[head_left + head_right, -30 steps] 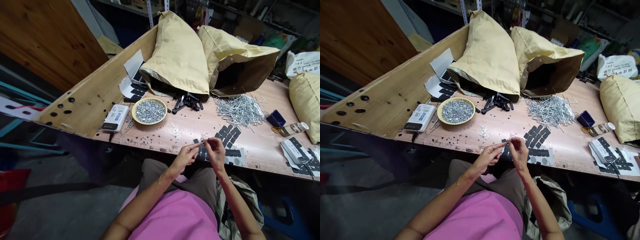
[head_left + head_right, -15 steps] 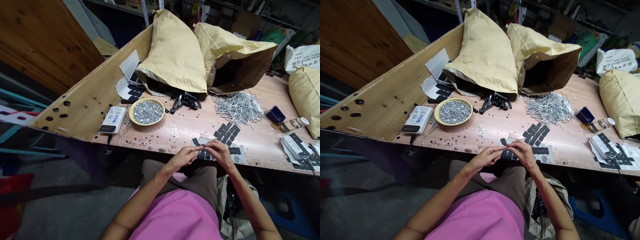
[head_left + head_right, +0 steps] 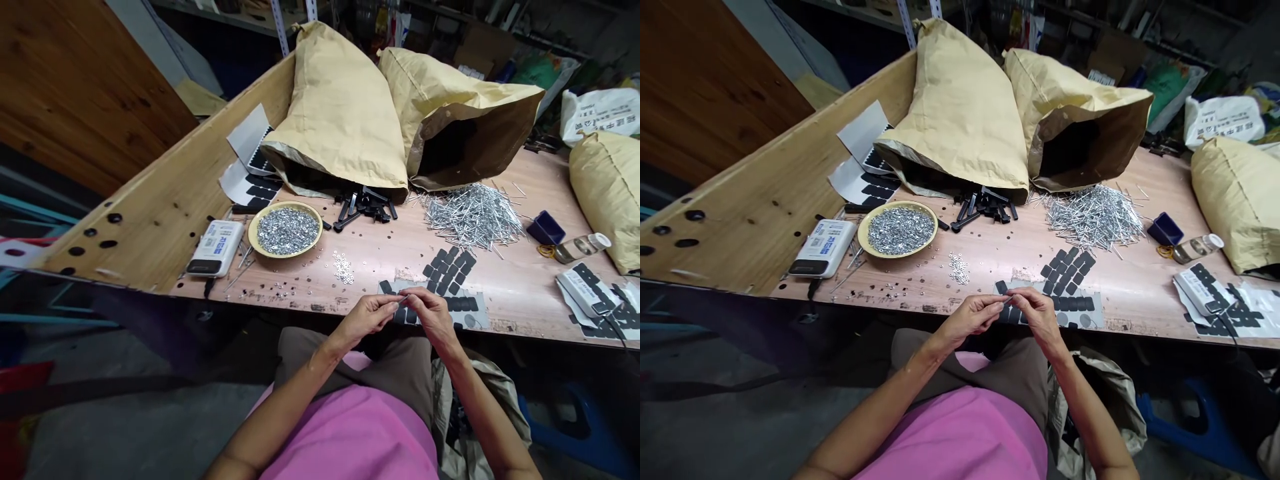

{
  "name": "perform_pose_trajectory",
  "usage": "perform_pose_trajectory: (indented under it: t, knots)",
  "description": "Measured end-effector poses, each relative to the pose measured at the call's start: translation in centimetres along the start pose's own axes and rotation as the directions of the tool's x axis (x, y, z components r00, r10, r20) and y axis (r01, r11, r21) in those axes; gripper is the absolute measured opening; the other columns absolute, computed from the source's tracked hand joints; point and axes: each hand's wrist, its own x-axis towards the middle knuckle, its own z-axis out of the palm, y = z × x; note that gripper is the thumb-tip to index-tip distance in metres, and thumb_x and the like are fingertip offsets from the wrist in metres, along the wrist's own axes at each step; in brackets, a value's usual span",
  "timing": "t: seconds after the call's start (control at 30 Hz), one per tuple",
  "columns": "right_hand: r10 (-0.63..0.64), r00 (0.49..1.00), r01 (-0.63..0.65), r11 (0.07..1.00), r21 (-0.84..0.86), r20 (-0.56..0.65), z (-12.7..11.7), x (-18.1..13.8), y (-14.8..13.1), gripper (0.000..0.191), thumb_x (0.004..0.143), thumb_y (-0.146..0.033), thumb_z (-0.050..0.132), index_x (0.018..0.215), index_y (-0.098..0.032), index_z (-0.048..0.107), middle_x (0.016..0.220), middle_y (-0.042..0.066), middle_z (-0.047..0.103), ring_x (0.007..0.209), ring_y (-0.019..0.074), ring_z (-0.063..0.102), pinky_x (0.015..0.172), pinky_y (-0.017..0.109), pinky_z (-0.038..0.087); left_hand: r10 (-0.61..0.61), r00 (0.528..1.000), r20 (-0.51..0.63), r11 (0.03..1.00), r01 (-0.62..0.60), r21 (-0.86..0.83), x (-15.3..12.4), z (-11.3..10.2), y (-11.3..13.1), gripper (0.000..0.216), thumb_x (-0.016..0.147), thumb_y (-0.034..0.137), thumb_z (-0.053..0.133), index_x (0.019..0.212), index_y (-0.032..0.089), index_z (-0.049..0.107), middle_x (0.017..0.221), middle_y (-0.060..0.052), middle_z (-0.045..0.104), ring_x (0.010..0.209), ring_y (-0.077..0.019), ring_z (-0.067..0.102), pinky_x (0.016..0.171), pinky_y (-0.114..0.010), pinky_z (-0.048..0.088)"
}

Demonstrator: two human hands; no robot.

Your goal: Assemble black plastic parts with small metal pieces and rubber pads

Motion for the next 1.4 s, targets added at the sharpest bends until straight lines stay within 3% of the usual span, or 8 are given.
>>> perform_pose_trajectory:
  t: [0.13,0.2,0.3,0.57,0.83,0.97,1.2,1.4]
  knots:
    - [-0.015,0.999,0.016,1.0,0.022,-0.036,-0.3,0.2,0.3,0.016,0.075,-0.039,0.068,0.081,-0.025,0.074,0.084,0.003,0.073,0.08,0.0187,0.068,0.073,0.032,0.056,0.144,0.984,-0.104,0.97,-0.119,0.213,0.0,0.4,0.2,0.041,0.076,0.044,0.06,0.104,0.016,0.071,0.052,0.003,0.05,0.049,-0.0097,0.045,0.045,-0.021,0.036]
    - [-0.011,0.999,0.011,1.0,0.0,-0.035,-0.7,0.1,0.3,0.016,0.075,-0.038,0.068,0.079,-0.025,0.075,0.082,0.004,0.074,0.077,0.019,0.069,0.071,0.031,0.057,0.238,0.961,-0.144,0.926,-0.18,0.333,0.1,0.5,0.4,0.031,0.077,0.038,0.059,0.095,0.019,0.074,0.069,-0.005,0.067,0.072,-0.0185,0.061,0.062,-0.027,0.049]
    - [0.011,1.0,-0.01,0.999,-0.035,0.008,-1.2,0.0,0.3,0.019,0.078,-0.04,0.065,0.081,-0.025,0.075,0.079,0.003,0.074,0.074,0.019,0.07,0.069,0.03,0.057,0.257,0.963,-0.083,0.888,-0.202,0.413,0.4,0.5,0.3,0.029,0.08,0.035,0.054,0.094,0.021,0.075,0.077,-0.006,0.073,0.089,-0.0242,0.065,0.08,-0.034,0.051]
    - [-0.164,0.982,0.14,0.964,-0.227,-0.09,-1.4,-0.5,1.3,0.024,0.084,-0.041,0.056,0.086,-0.025,0.074,0.08,0.004,0.074,0.075,0.0194,0.069,0.069,0.03,0.056,0.433,0.901,-0.028,0.693,-0.313,0.65,1.4,0.7,-1.0,0.03,0.081,0.027,0.049,0.098,0.03,0.073,0.1,-0.002,0.074,0.092,-0.0224,0.069,0.086,-0.033,0.053]
    - [-0.262,0.965,0.247,0.92,-0.305,-0.009,-2.2,-0.3,-0.2,0.023,0.087,-0.04,0.054,0.081,-0.024,0.07,0.081,0.004,0.07,0.078,0.0182,0.066,0.073,0.03,0.053,0.344,0.938,-0.044,0.819,-0.277,0.502,1.3,1.3,0.1,0.026,0.079,0.028,0.054,0.092,0.019,0.074,0.092,-0.007,0.075,0.085,-0.0219,0.068,0.08,-0.032,0.052]
    - [-0.245,0.968,0.224,0.939,-0.26,-0.051,-1.8,-0.3,-0.3,0.023,0.087,-0.04,0.052,0.081,-0.023,0.067,0.077,0.003,0.068,0.075,0.0174,0.064,0.072,0.03,0.051,0.301,0.952,-0.049,0.877,-0.256,0.405,1.2,1.8,-0.1,0.029,0.083,0.031,0.053,0.097,0.016,0.073,0.075,-0.006,0.072,0.068,-0.0183,0.065,0.06,-0.027,0.051]
    - [-0.107,0.948,0.092,0.994,-0.064,-0.299,-0.3,-0.2,0.2,0.02,0.079,-0.042,0.062,0.074,-0.022,0.062,0.074,0.001,0.064,0.072,0.0154,0.06,0.07,0.028,0.049,0.584,0.81,-0.06,0.613,-0.391,0.687,1.7,2.7,-1.5,0.027,0.086,0.02,0.051,0.105,0.021,0.07,0.098,-0.009,0.073,0.089,-0.0204,0.068,0.08,-0.029,0.054]
    - [0.048,0.953,0.016,0.978,0.209,-0.299,0.2,0.5,0.9,0.03,0.071,-0.051,0.068,0.074,-0.022,0.062,0.091,0.003,0.063,0.084,0.0167,0.06,0.079,0.032,0.048,0.643,0.766,-0.026,0.588,-0.472,0.657,2.5,2.7,-1.7,0.024,0.087,0.019,0.051,0.101,0.02,0.07,0.097,-0.006,0.074,0.087,-0.0175,0.07,0.079,-0.027,0.056]
